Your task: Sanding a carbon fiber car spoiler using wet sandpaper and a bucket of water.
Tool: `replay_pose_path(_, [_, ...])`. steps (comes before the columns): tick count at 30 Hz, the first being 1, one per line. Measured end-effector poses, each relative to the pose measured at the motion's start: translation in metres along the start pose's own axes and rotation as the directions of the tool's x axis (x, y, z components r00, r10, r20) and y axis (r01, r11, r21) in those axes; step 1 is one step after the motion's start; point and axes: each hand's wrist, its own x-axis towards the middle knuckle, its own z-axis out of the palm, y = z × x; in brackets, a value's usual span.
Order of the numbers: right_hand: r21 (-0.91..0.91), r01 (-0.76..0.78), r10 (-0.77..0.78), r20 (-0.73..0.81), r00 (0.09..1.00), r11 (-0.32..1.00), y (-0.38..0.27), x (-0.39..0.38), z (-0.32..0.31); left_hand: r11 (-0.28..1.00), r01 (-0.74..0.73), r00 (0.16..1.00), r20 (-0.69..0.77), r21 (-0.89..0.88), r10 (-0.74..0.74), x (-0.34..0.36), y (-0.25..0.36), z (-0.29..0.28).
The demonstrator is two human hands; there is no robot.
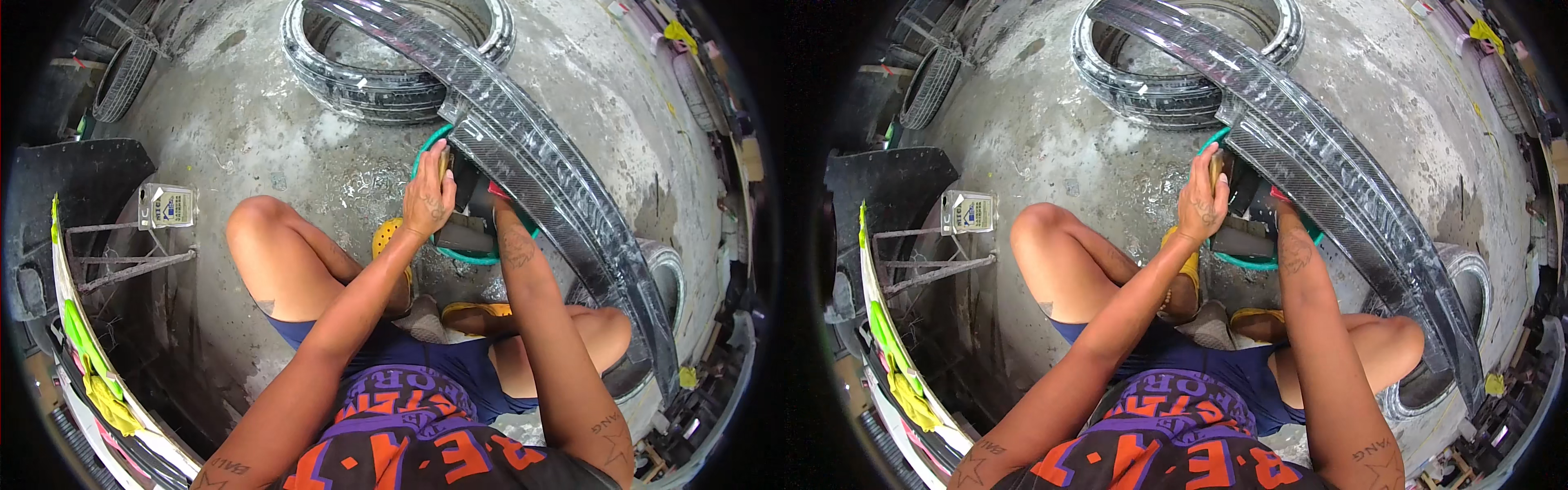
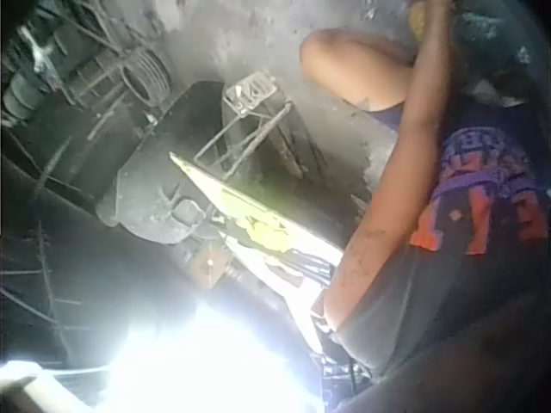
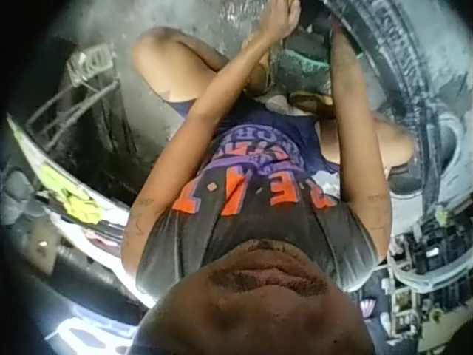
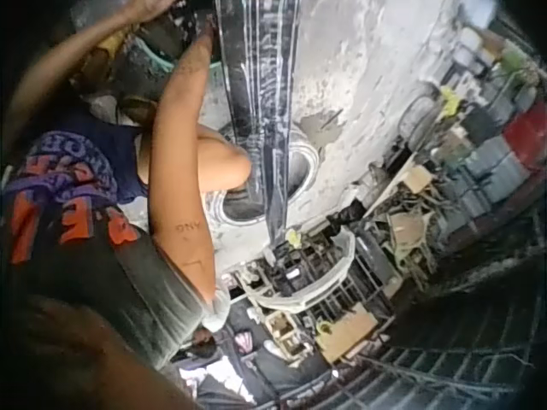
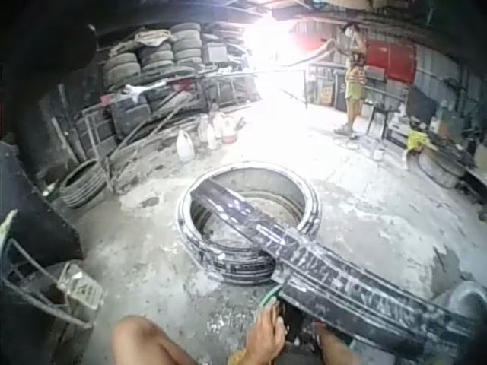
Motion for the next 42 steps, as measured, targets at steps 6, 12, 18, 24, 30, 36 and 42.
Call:
replay_pose_path(6, [0.004, 0.123, -0.122, 0.136, 0.983, 0.992, -0.003, -0.017, -0.006, 1.0, -0.015, 1.0, -0.01, -0.001, 0.015, 0.0, -0.004, 0.001])
replay_pose_path(12, [0.57, 0.462, -0.429, -0.201, 0.88, 0.68, 0.009, -0.066, -0.004, 1.0, -0.005, 1.0, 0.007, 0.006, 0.005, -0.002, -0.007, 0.002])
replay_pose_path(18, [0.622, 0.517, -0.341, -0.389, 0.856, 0.587, 0.007, -0.14, -0.016, 0.999, -0.041, 0.999, -0.006, -0.006, 0.041, -0.003, -0.007, 0.002])
replay_pose_path(24, [0.916, 0.376, -0.055, -0.372, 0.927, 0.139, 0.027, -0.18, -0.02, 0.998, -0.056, 0.998, 0.001, 0.004, 0.056, -0.003, -0.005, 0.001])
replay_pose_path(30, [0.933, 0.346, 0.047, -0.351, 0.935, 0.096, 0.035, -0.182, -0.019, 0.999, -0.035, 0.999, 0.017, 0.018, 0.035, -0.003, -0.004, 0.0])
replay_pose_path(36, [0.902, 0.377, 0.075, -0.4, 0.914, 0.21, 0.034, -0.188, -0.022, 0.998, -0.064, 0.998, 0.008, 0.02, 0.064, -0.003, -0.006, 0.001])
replay_pose_path(42, [0.709, 0.565, -0.013, -0.619, 0.786, 0.423, 0.021, -0.199, -0.038, 0.998, -0.056, 0.998, -0.041, -0.03, 0.055, -0.004, -0.01, 0.003])
